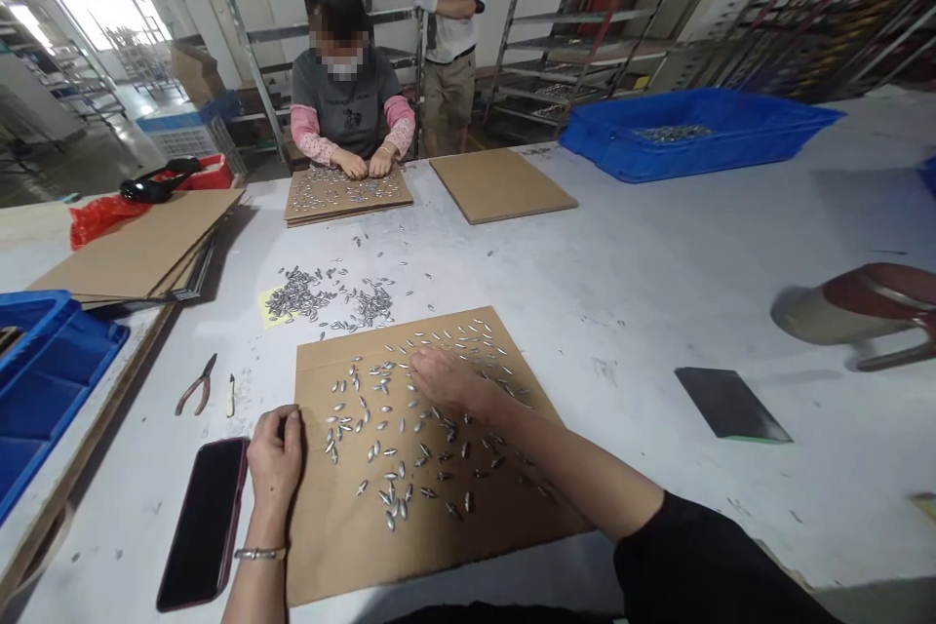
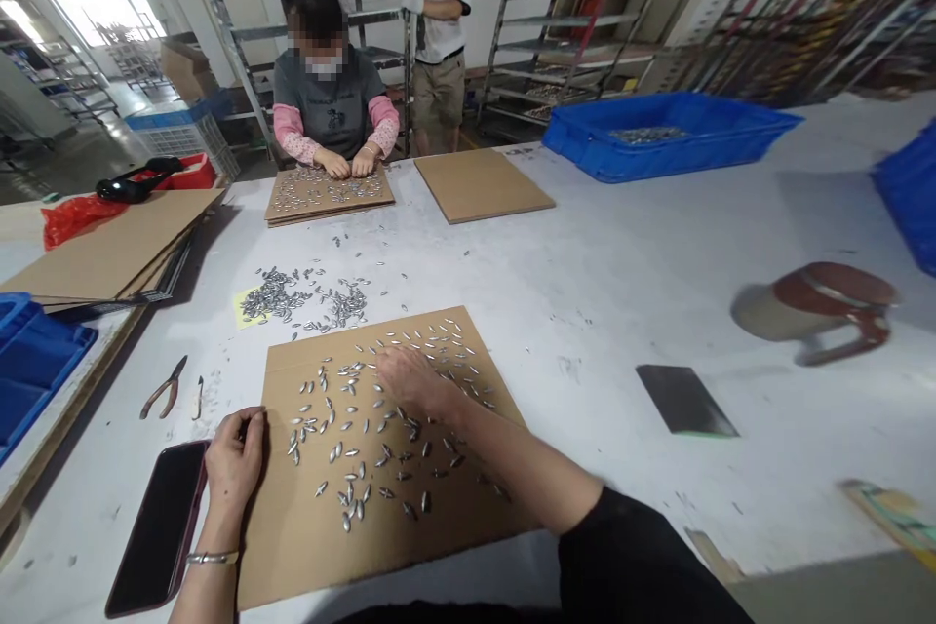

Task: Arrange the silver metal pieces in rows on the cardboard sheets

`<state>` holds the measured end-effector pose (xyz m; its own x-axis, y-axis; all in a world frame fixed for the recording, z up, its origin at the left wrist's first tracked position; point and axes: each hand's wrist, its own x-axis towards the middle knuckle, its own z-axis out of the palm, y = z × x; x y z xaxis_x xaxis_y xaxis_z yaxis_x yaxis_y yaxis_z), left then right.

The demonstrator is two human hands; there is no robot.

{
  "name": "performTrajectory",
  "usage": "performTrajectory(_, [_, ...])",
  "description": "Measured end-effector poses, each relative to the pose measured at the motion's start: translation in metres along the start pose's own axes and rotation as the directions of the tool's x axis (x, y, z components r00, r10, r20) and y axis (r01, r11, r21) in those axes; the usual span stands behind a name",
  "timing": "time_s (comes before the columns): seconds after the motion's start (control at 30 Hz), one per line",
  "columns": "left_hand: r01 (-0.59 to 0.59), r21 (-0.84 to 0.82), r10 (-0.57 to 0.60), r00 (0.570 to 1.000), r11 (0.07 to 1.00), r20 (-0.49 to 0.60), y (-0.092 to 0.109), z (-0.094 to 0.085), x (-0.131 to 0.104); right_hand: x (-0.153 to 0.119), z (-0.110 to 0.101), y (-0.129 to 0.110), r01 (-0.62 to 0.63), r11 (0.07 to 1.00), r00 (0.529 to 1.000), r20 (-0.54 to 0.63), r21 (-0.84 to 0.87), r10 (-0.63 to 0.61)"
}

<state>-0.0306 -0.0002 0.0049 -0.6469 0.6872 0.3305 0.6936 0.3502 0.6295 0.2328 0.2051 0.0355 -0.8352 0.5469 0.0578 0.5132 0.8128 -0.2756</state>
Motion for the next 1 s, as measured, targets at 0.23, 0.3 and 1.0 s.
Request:
performTrajectory(0.23, [-0.007, 0.006, 0.007, 1.0, 1.0, -0.004, -0.002, 0.001, -0.001, -0.006, -0.019, -0.001, -0.103, 0.991, 0.995, 0.012, -0.09, 0.104])
performTrajectory(0.3, [-0.006, 0.006, 0.006, 1.0, 1.0, -0.002, -0.003, 0.002, 0.0, -0.015, -0.027, 0.003, -0.116, 0.988, 0.993, -0.024, -0.104, 0.114])
performTrajectory(1.0, [0.015, -0.019, -0.015, 1.0, 1.0, 0.011, 0.005, 0.0, -0.001, -0.042, -0.003, -0.002, -0.106, 0.974, 0.992, 0.053, -0.198, 0.119])
